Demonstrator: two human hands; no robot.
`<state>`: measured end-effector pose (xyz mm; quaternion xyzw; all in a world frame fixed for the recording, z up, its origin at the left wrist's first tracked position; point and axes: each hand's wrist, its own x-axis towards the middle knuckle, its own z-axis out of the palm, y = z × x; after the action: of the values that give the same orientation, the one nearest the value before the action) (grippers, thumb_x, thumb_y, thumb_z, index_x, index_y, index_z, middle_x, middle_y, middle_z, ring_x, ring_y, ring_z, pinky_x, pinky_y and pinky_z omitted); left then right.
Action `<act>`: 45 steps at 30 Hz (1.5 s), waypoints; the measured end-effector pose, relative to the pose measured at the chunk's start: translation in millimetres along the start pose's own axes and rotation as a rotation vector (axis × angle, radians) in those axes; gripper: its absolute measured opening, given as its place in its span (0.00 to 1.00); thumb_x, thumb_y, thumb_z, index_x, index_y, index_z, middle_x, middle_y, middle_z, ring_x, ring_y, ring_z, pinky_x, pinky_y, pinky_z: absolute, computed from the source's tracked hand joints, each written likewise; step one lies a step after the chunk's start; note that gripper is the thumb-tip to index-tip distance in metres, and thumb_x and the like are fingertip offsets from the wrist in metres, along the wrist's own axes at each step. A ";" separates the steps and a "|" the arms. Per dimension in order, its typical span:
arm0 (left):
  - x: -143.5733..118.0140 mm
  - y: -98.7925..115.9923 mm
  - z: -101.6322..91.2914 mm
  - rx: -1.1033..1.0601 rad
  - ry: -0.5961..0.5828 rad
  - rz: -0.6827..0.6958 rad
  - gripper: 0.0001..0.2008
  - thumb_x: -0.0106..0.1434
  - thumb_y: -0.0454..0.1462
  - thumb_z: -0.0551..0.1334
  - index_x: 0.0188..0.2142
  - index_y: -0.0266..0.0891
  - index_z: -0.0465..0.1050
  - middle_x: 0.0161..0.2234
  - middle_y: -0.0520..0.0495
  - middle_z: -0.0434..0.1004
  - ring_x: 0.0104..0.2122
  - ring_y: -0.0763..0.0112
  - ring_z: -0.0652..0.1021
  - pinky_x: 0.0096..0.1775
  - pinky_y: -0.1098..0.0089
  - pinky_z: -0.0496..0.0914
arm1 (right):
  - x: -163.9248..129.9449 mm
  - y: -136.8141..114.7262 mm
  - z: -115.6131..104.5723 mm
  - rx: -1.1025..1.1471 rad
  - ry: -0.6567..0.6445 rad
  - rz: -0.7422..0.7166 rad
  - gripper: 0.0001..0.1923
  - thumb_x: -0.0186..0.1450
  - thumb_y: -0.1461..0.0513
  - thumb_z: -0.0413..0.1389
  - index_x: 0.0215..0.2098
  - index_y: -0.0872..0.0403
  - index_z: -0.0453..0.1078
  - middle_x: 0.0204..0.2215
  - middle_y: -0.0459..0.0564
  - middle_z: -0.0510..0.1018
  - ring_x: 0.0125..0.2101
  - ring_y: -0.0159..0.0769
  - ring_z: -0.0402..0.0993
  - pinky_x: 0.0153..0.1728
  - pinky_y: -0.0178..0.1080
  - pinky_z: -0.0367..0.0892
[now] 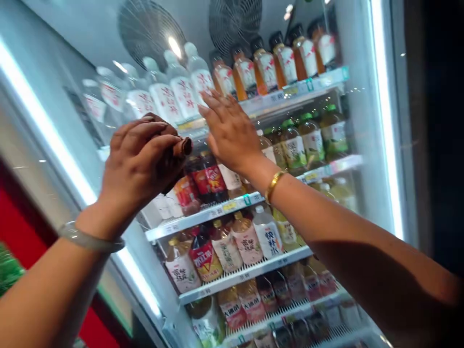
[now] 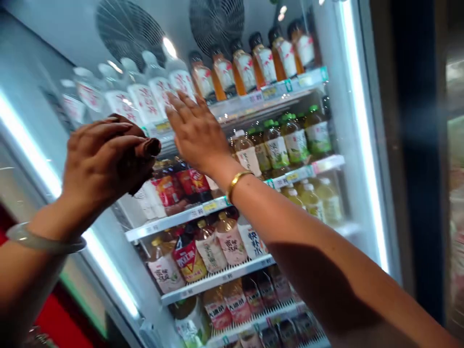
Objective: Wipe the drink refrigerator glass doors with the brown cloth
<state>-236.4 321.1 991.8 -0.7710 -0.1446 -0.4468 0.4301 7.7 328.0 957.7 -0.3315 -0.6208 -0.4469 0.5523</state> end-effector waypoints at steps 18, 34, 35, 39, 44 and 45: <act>9.0 -17.4 -8.3 0.106 0.071 0.017 0.21 0.62 0.38 0.70 0.55 0.47 0.72 0.58 0.41 0.74 0.62 0.50 0.72 0.66 0.43 0.65 | 11.0 -39.3 9.0 -0.005 -0.062 -0.086 0.26 0.68 0.65 0.52 0.65 0.54 0.67 0.71 0.53 0.64 0.74 0.46 0.52 0.78 0.60 0.39; -36.9 -57.0 -48.4 0.234 0.064 -0.111 0.19 0.67 0.44 0.65 0.56 0.44 0.71 0.58 0.46 0.74 0.62 0.55 0.72 0.65 0.41 0.67 | 1.7 -89.8 41.6 0.044 -0.130 -0.163 0.28 0.71 0.60 0.56 0.68 0.54 0.64 0.75 0.61 0.54 0.76 0.52 0.47 0.76 0.59 0.45; -39.1 -50.9 -43.8 0.222 0.070 -0.100 0.19 0.67 0.43 0.65 0.56 0.44 0.71 0.58 0.46 0.74 0.63 0.54 0.71 0.66 0.41 0.66 | 1.8 -89.7 41.6 0.043 -0.121 -0.166 0.28 0.71 0.61 0.56 0.68 0.54 0.64 0.75 0.61 0.54 0.76 0.52 0.47 0.76 0.59 0.45; -64.7 -27.6 -31.7 0.146 0.018 0.051 0.26 0.64 0.40 0.69 0.59 0.44 0.68 0.61 0.39 0.72 0.67 0.49 0.68 0.67 0.42 0.65 | 0.7 -90.3 40.5 0.050 -0.113 -0.165 0.26 0.72 0.62 0.54 0.68 0.55 0.64 0.74 0.62 0.56 0.75 0.52 0.49 0.76 0.60 0.46; -77.3 -41.8 -46.4 0.089 -0.050 0.076 0.27 0.64 0.38 0.70 0.61 0.50 0.68 0.63 0.41 0.71 0.68 0.50 0.68 0.66 0.42 0.66 | 0.1 -92.3 40.4 0.072 -0.132 -0.155 0.27 0.71 0.61 0.55 0.67 0.56 0.65 0.75 0.62 0.55 0.76 0.54 0.47 0.76 0.60 0.44; -75.7 -44.9 -48.1 0.089 -0.021 0.020 0.26 0.63 0.38 0.70 0.60 0.51 0.69 0.62 0.41 0.71 0.67 0.50 0.68 0.66 0.42 0.66 | 0.8 -92.3 40.2 0.077 -0.137 -0.151 0.27 0.71 0.61 0.55 0.67 0.56 0.65 0.75 0.61 0.54 0.76 0.54 0.46 0.76 0.61 0.44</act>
<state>-333.2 321.6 965.3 -0.7572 -0.1614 -0.4274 0.4668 -91.6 329.8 941.5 -0.2921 -0.6970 -0.4393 0.4856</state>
